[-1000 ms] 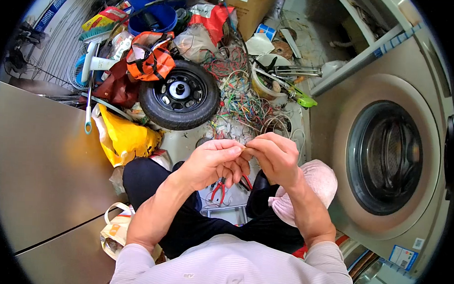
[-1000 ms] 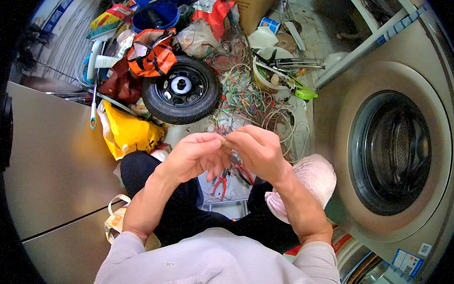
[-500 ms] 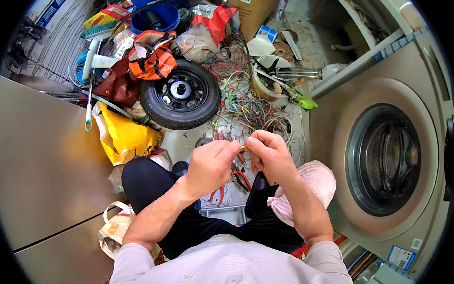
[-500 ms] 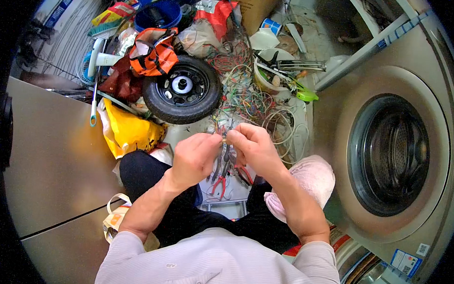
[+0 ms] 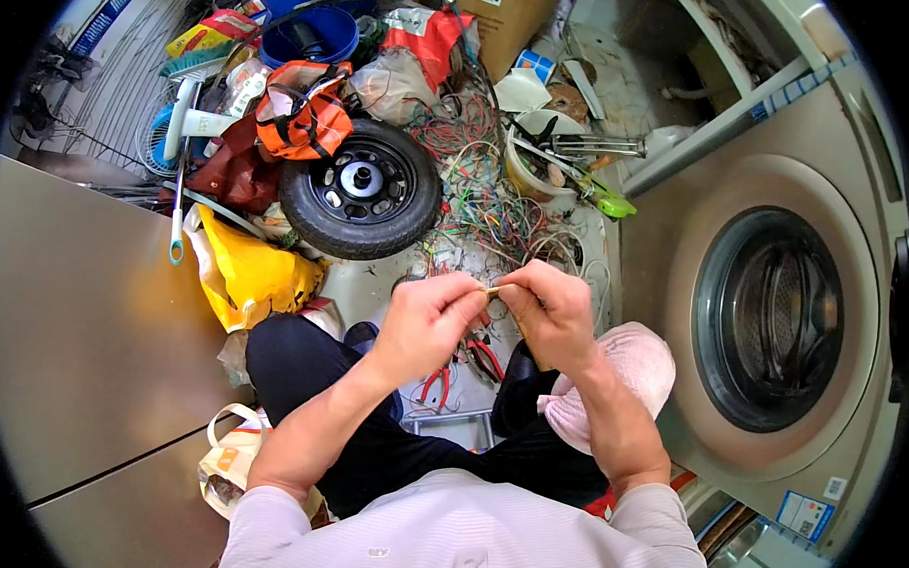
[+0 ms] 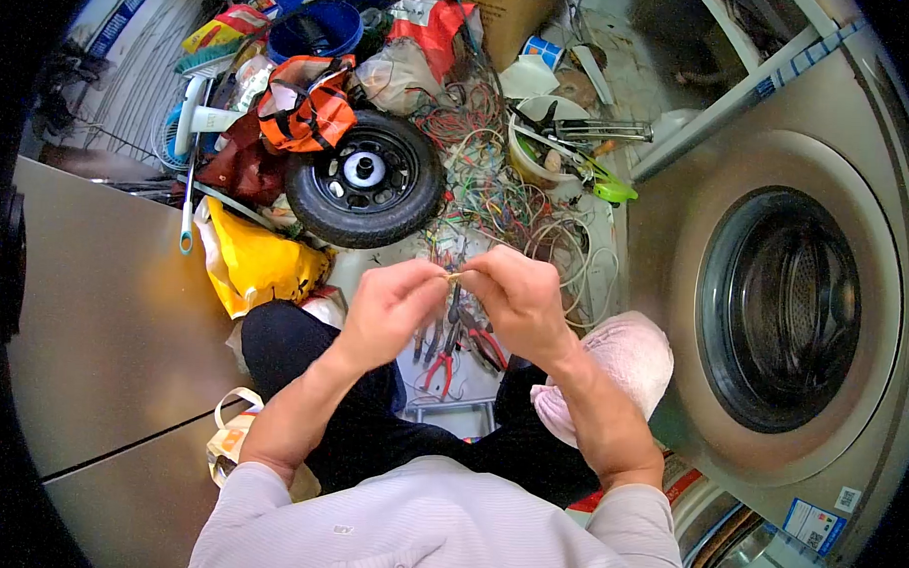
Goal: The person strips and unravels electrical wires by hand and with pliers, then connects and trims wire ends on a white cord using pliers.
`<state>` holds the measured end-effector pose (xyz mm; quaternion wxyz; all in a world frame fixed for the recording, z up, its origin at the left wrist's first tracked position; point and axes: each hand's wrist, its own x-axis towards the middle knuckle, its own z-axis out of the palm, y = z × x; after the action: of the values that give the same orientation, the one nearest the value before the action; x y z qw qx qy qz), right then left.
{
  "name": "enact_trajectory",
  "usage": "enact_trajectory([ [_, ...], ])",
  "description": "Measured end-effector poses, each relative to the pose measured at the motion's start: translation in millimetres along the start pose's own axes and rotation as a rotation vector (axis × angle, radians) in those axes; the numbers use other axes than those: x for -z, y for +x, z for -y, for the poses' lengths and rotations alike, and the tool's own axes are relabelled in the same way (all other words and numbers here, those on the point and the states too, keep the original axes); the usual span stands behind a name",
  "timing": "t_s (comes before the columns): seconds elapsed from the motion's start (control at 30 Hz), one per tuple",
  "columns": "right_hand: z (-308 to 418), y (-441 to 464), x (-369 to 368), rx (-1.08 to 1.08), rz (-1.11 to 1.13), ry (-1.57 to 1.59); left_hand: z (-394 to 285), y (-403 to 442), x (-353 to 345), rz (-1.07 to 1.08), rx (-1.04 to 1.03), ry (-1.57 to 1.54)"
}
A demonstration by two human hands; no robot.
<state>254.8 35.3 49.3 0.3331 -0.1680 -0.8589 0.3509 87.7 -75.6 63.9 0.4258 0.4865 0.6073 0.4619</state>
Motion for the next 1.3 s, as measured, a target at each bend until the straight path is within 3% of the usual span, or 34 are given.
enact_trajectory([
  [0.03,3.5,-4.0,-3.6,-0.377,0.029,0.321,14.4,3.6,-5.7,-0.211,-0.494,0.311],
  [0.07,4.6,-6.8,-5.4,-0.755,0.059,0.641,17.1,2.6,-4.9,-0.211,-0.491,0.308],
  [0.1,-0.4,-8.9,-6.9,-0.757,0.06,0.64,16.4,1.5,-1.8,-0.198,-0.534,0.479],
  [0.17,-13.0,-11.4,-10.8,-0.87,0.131,1.235,17.5,1.1,-0.6,-0.192,-0.573,0.657],
  [0.2,-8.8,-8.9,-13.1,-0.865,0.132,1.238,20.1,3.2,-2.4,-0.22,-0.578,0.569],
  [0.27,3.1,-3.6,-18.3,-0.687,-0.003,0.856,22.3,3.6,-1.0,-0.247,-0.586,0.481],
  [0.3,2.2,-4.3,-18.7,-0.685,-0.004,0.855,22.3,1.9,2.3,-0.059,-0.156,-0.035],
  [0.33,0.0,-6.4,-19.3,-0.466,-0.021,0.623,23.0,-0.1,5.3,0.131,0.285,-0.544],
  [0.37,-1.2,-8.3,-19.3,-0.248,-0.035,0.39,25.9,1.0,8.2,0.238,0.392,-0.853],
  [0.4,-1.4,-7.5,-17.4,-0.25,-0.033,0.391,24.7,-0.6,6.4,0.236,0.394,-0.855],
  [0.47,-2.7,-2.8,-11.6,-0.018,-0.056,0.095,20.1,-1.0,-0.2,0.28,0.512,-1.151],
  [0.53,-1.9,-5.2,-10.8,-0.091,-0.054,0.059,18.1,-0.1,-5.1,0.277,0.498,-1.128],
  [0.6,1.3,-4.4,-12.8,-0.16,-0.049,0.028,11.5,-1.0,-8.3,0.054,0.174,-0.26],
  [0.63,5.4,-2.3,-14.4,-0.485,-0.013,0.248,20.2,-0.1,-14.2,-0.191,-0.374,0.288],
  [0.67,7.6,-1.5,-15.2,-0.81,0.025,0.47,23.7,-0.6,-15.0,-0.191,-0.374,0.288],
  [0.7,2.5,-4.9,-16.3,-0.814,0.024,0.471,26.3,-2.1,-16.2,-0.185,-0.383,0.316],
  [0.77,-16.1,-7.3,-17.5,-0.952,0.119,1.009,28.7,-1.2,-16.4,-0.186,-0.412,0.378],
  [0.8,-17.0,-5.2,-17.0,-0.947,0.122,1.01,29.2,-1.1,-15.4,-0.187,-0.426,0.412],
  [0.87,-15.9,-5.1,-17.5,-0.694,0.106,0.757,30.0,-2.7,-11.2,-0.178,-0.437,0.449],
  [0.93,-9.4,-5.4,-15.3,-0.628,0.067,0.765,31.4,-0.7,-2.0,0.196,0.416,-0.878],
  [1.0,-4.0,-5.6,-11.3,-0.27,0.047,0.323,34.1,-1.0,-1.3,0.26,0.403,-1.039],
  [1.03,-4.3,-5.8,-10.5,-0.272,0.048,0.324,32.7,-2.8,-5.4,0.277,0.47,-1.198],
  [1.1,-5.8,-4.8,-7.8,-0.061,-0.026,0.144,27.8,-3.3,-10.7,0.333,0.512,-1.392],
  [1.23,-2.1,-6.5,-5.7,-0.12,-0.021,0.119,15.2,-1.3,-7.6,0.289,0.508,-1.204],
  [1.3,5.5,-5.8,-7.7,-0.595,0.072,0.38,15.8,-2.8,-3.2,0.174,0.19,-0.309],
])
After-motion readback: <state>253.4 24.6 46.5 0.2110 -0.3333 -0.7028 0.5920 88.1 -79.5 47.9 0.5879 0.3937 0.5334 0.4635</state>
